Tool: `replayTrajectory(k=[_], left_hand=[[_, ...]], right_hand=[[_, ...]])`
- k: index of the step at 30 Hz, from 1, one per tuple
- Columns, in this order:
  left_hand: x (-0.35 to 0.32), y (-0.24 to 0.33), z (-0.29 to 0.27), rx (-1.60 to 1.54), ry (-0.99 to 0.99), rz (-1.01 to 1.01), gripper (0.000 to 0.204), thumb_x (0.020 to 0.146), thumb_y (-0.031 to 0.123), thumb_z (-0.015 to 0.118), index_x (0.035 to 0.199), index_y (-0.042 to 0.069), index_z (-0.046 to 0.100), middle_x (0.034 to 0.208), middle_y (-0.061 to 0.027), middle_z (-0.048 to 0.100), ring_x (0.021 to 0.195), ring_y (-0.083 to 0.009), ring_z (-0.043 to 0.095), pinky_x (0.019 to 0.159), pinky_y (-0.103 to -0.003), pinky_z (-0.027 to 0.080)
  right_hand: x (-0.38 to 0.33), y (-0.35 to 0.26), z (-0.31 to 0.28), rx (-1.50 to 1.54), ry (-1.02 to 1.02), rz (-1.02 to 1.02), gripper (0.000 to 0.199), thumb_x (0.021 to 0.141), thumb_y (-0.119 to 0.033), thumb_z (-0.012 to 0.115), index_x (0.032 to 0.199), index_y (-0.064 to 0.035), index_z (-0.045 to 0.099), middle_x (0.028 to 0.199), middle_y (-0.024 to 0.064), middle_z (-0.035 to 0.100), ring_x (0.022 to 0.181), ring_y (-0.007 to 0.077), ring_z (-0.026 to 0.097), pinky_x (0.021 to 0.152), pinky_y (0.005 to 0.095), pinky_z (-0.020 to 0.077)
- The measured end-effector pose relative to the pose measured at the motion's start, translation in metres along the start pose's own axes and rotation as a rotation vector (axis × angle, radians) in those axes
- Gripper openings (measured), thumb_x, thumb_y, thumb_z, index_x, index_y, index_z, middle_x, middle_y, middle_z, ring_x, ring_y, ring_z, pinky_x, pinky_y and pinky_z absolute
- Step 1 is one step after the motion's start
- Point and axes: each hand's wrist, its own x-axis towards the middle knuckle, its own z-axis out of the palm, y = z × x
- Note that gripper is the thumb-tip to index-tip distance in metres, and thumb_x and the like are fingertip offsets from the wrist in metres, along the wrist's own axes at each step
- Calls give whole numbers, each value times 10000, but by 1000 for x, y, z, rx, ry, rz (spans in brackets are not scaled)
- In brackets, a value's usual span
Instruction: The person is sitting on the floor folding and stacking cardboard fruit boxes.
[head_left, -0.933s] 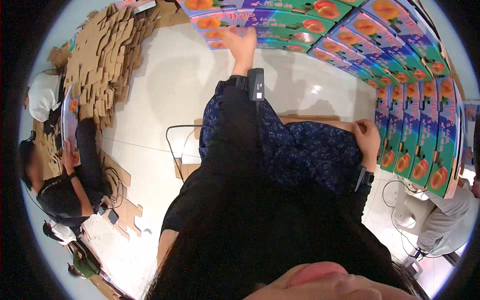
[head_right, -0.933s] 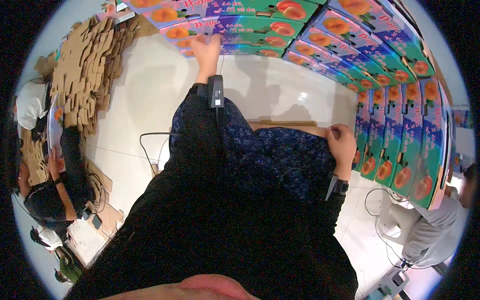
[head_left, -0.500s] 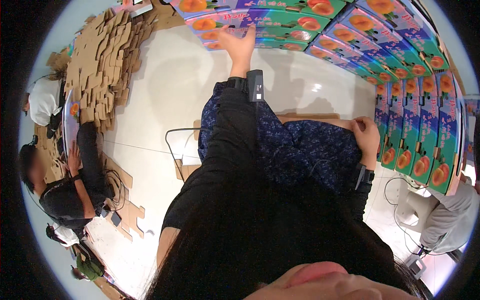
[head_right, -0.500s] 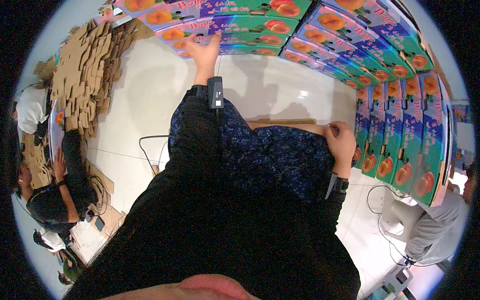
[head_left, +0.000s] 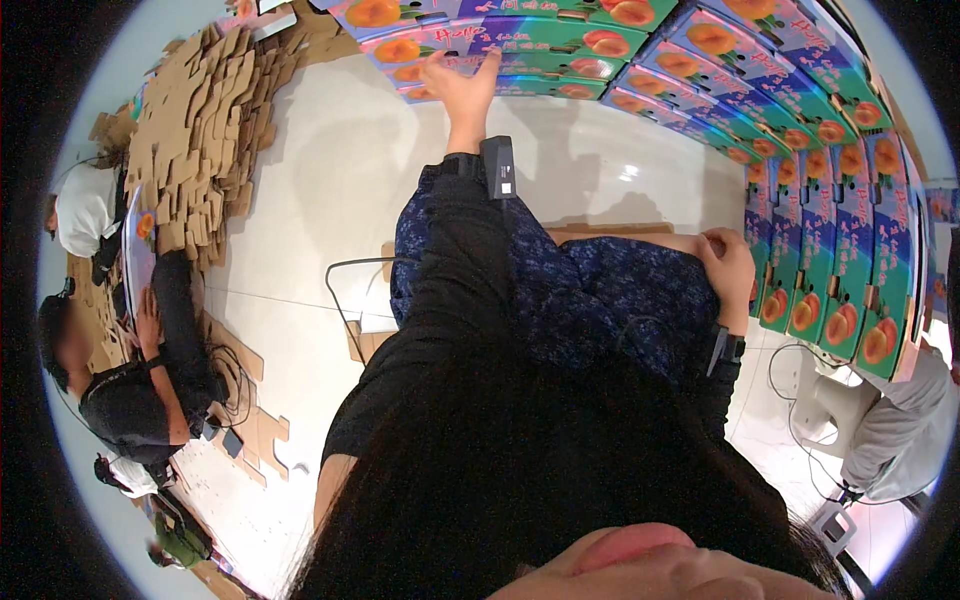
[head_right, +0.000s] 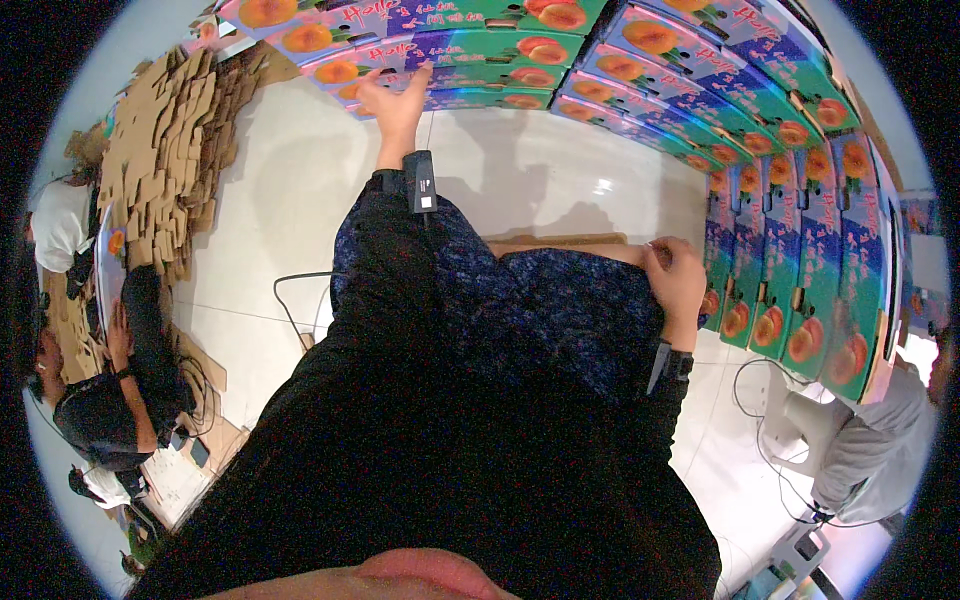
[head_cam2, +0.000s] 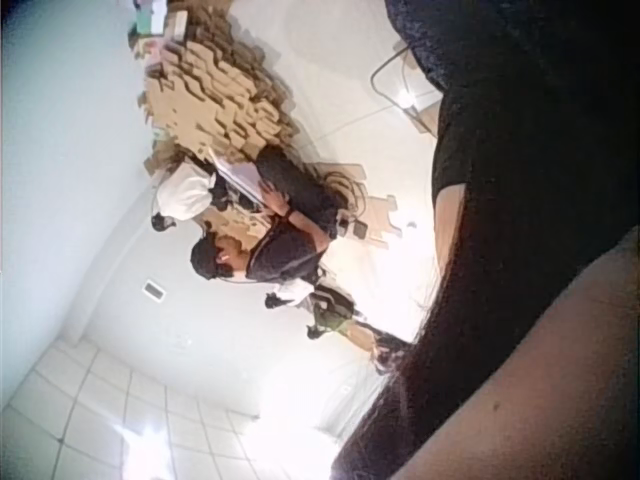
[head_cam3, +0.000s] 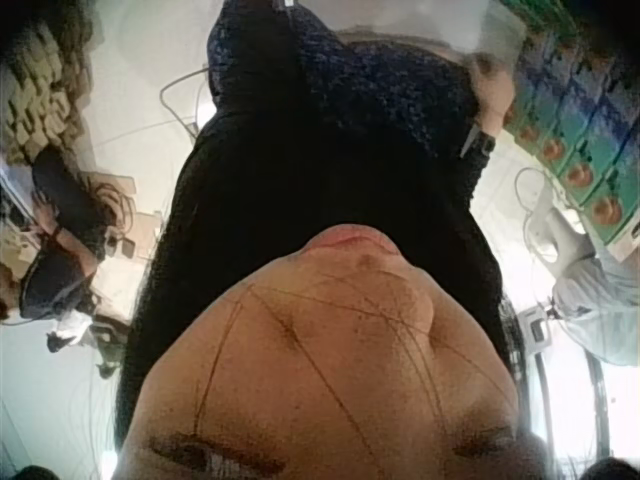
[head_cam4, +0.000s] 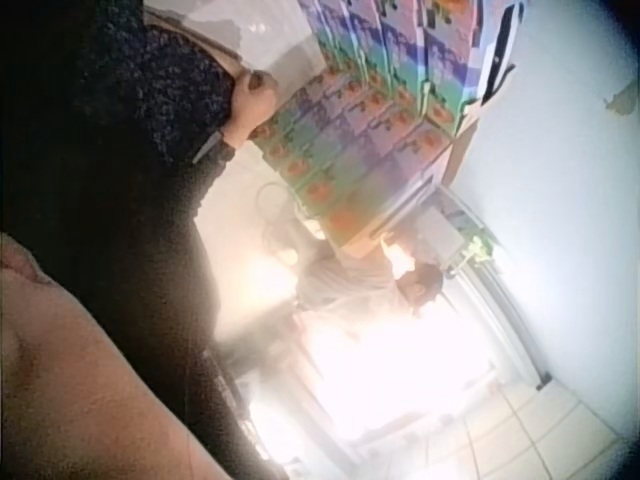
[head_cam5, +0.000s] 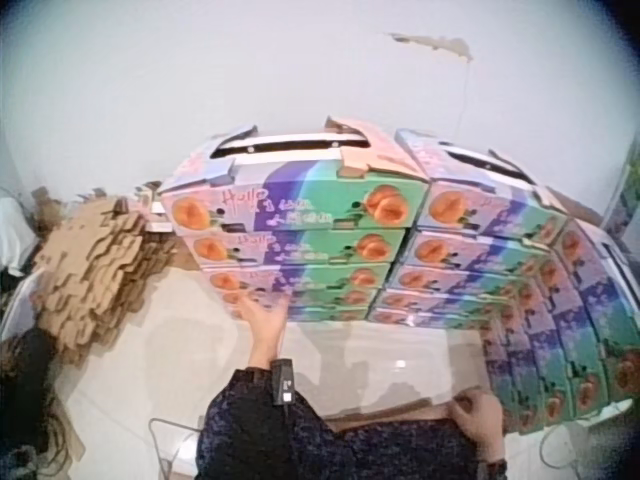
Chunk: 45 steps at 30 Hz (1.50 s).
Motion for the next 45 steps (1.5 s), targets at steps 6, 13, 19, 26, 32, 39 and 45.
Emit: replayTrajectory(k=[6, 13, 19, 26, 32, 39, 45], left_hand=[[2, 3, 0, -17, 22, 1, 927, 598, 469, 852, 1184, -99, 413, 1183, -235, 400, 1170, -332, 363, 1019, -454, 286], [2, 9, -5, -58, -13, -57, 976, 588, 524, 841, 1201, -103, 411, 1181, -226, 415, 1178, -328, 364, 1012, -469, 281], [2, 4, -3, 137, 47, 13, 948, 573, 591, 805, 1165, -74, 480, 1147, -227, 481, 1123, -352, 436, 986, -469, 309], [2, -18, 1, 235, 37, 34, 810, 640, 438, 805, 1161, -83, 468, 1054, -204, 574, 1010, -305, 541, 899, -416, 414], [-15, 9, 6, -35, -340, -196, 999, 702, 334, 761, 1351, -184, 207, 781, -113, 661, 722, -209, 637, 664, -294, 497], [-16, 7, 7, -60, -422, -144, 1122, 721, 347, 762, 1346, -248, 44, 703, -80, 640, 668, -182, 617, 653, -282, 492], [-16, 9, 7, -102, -457, -179, 1168, 727, 374, 765, 1355, -230, -13, 674, -40, 600, 636, -134, 560, 621, -250, 465]], right_hand=[[-1, 1, 0, -6, -16, 17, 218, 782, -264, 671, 867, -65, 689, 876, 131, 655, 809, 316, 637, 725, 380, 503], [-4, -4, -4, 23, -14, 10, 221, 763, -251, 677, 864, -54, 687, 858, 133, 651, 802, 311, 635, 719, 379, 501], [-6, -3, -3, -2, 45, -39, 210, 767, -238, 675, 853, -48, 678, 837, 132, 651, 783, 314, 632, 703, 377, 497], [-5, -6, -3, -15, 13, 32, 238, 763, -275, 671, 859, -57, 678, 856, 140, 653, 792, 328, 632, 702, 390, 497], [-5, -8, -5, -17, -5, 36, 248, 775, -289, 653, 867, -61, 677, 892, 135, 654, 828, 330, 629, 725, 391, 496], [-5, -8, -4, -9, -7, 38, 244, 783, -276, 654, 894, -60, 676, 894, 132, 662, 829, 326, 641, 729, 381, 506], [-2, -10, -6, -25, -23, 26, 236, 783, -269, 660, 884, -56, 681, 890, 134, 663, 821, 318, 647, 726, 375, 508]])
